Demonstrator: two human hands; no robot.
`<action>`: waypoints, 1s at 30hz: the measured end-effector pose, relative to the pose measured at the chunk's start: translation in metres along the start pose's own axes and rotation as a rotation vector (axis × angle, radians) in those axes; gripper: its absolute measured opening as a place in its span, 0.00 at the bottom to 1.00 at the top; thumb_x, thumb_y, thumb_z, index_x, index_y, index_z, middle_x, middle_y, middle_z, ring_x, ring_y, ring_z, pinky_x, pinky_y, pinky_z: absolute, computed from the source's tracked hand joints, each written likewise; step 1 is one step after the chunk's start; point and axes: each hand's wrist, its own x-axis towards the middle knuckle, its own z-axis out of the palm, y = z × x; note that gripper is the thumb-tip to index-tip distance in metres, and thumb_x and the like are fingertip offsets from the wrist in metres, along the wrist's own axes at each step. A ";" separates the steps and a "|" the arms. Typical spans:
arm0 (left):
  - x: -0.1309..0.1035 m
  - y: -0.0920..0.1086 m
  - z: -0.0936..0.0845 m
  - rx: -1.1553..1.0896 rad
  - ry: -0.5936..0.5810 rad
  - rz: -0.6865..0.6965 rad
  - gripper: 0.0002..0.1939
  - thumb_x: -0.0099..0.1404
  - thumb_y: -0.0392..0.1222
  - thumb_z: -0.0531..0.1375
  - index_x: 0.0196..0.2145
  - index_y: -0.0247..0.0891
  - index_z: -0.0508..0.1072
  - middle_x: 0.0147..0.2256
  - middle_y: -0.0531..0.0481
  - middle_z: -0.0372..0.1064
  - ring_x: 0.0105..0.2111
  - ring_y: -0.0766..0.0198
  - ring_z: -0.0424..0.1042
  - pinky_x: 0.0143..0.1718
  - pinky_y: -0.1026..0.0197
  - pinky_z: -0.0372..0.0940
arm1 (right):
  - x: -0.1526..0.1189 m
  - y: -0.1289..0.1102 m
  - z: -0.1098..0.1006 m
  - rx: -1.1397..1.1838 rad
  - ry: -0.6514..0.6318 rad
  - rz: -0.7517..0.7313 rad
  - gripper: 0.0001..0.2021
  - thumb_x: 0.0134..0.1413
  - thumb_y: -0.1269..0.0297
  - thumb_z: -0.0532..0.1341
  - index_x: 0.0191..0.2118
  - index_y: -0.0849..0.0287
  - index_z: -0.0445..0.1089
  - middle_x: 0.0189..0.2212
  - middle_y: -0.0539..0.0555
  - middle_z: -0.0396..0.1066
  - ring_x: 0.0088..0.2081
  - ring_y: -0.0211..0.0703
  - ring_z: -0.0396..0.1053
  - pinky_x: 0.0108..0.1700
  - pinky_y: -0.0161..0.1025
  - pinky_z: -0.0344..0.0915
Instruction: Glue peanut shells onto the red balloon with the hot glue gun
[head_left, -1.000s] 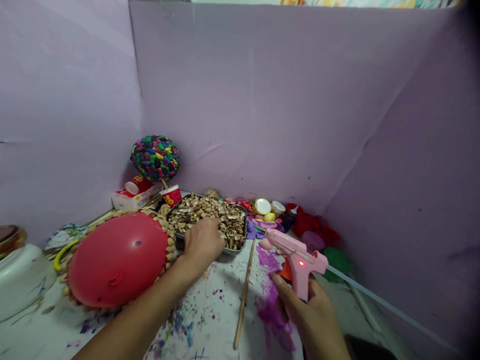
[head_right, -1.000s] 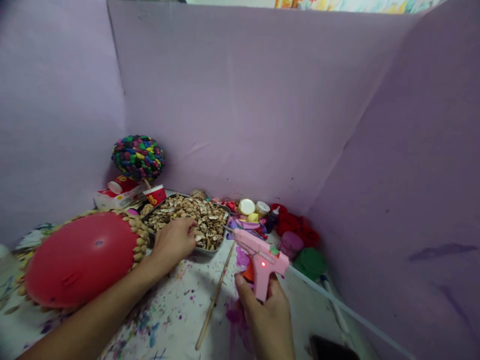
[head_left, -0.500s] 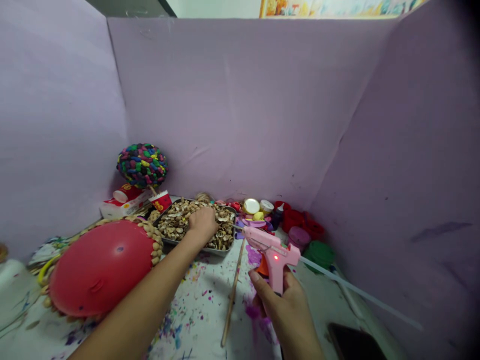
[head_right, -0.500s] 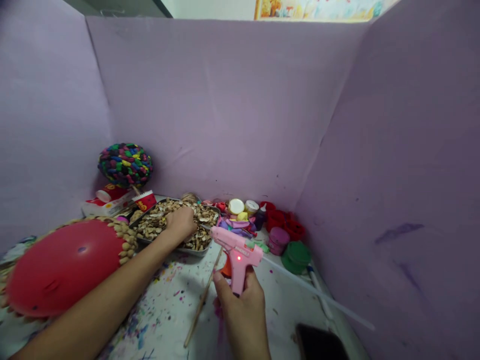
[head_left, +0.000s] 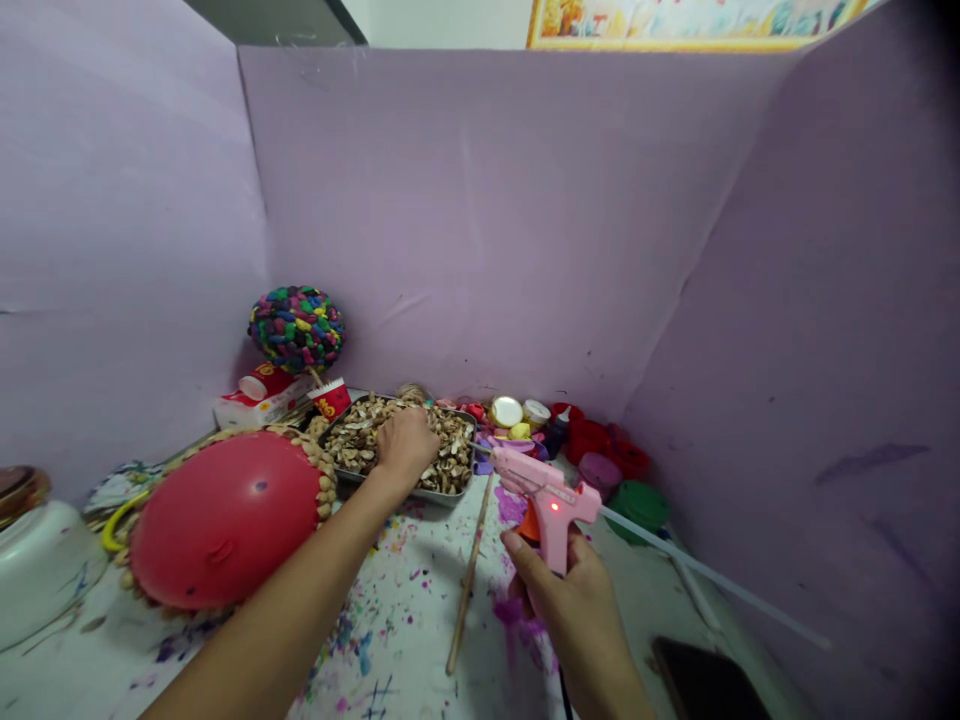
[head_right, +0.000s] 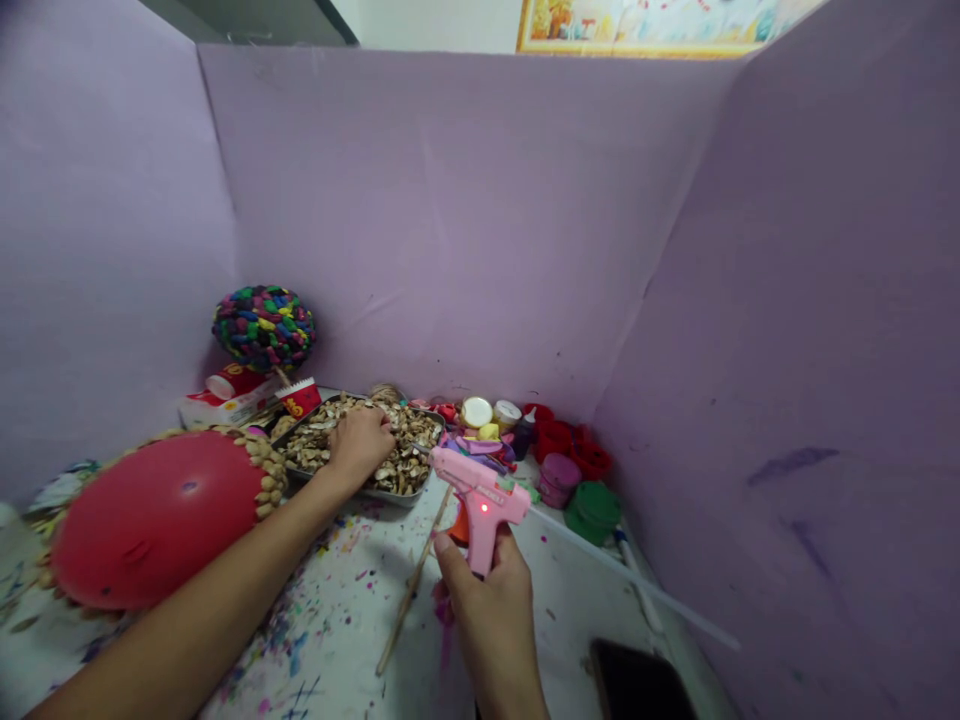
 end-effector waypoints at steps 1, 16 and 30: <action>-0.001 0.000 -0.001 -0.048 0.010 0.002 0.09 0.52 0.38 0.56 0.28 0.37 0.76 0.31 0.39 0.74 0.37 0.51 0.72 0.36 0.57 0.61 | 0.000 0.000 0.000 0.005 -0.006 0.003 0.15 0.36 0.56 0.64 0.28 0.62 0.67 0.10 0.45 0.63 0.11 0.36 0.61 0.13 0.31 0.54; -0.025 -0.023 0.003 -0.801 0.139 -0.213 0.12 0.52 0.45 0.54 0.25 0.34 0.71 0.19 0.53 0.68 0.16 0.69 0.63 0.17 0.67 0.55 | 0.010 0.013 0.018 0.055 -0.068 0.028 0.11 0.38 0.62 0.64 0.28 0.61 0.63 0.08 0.43 0.62 0.10 0.31 0.55 0.12 0.28 0.51; -0.067 -0.013 -0.011 -0.845 0.129 -0.079 0.08 0.50 0.41 0.57 0.19 0.35 0.70 0.19 0.54 0.65 0.22 0.68 0.62 0.26 0.66 0.56 | 0.035 0.004 0.061 0.162 -0.170 -0.063 0.17 0.38 0.60 0.65 0.34 0.64 0.64 0.23 0.49 0.68 0.18 0.34 0.65 0.16 0.29 0.58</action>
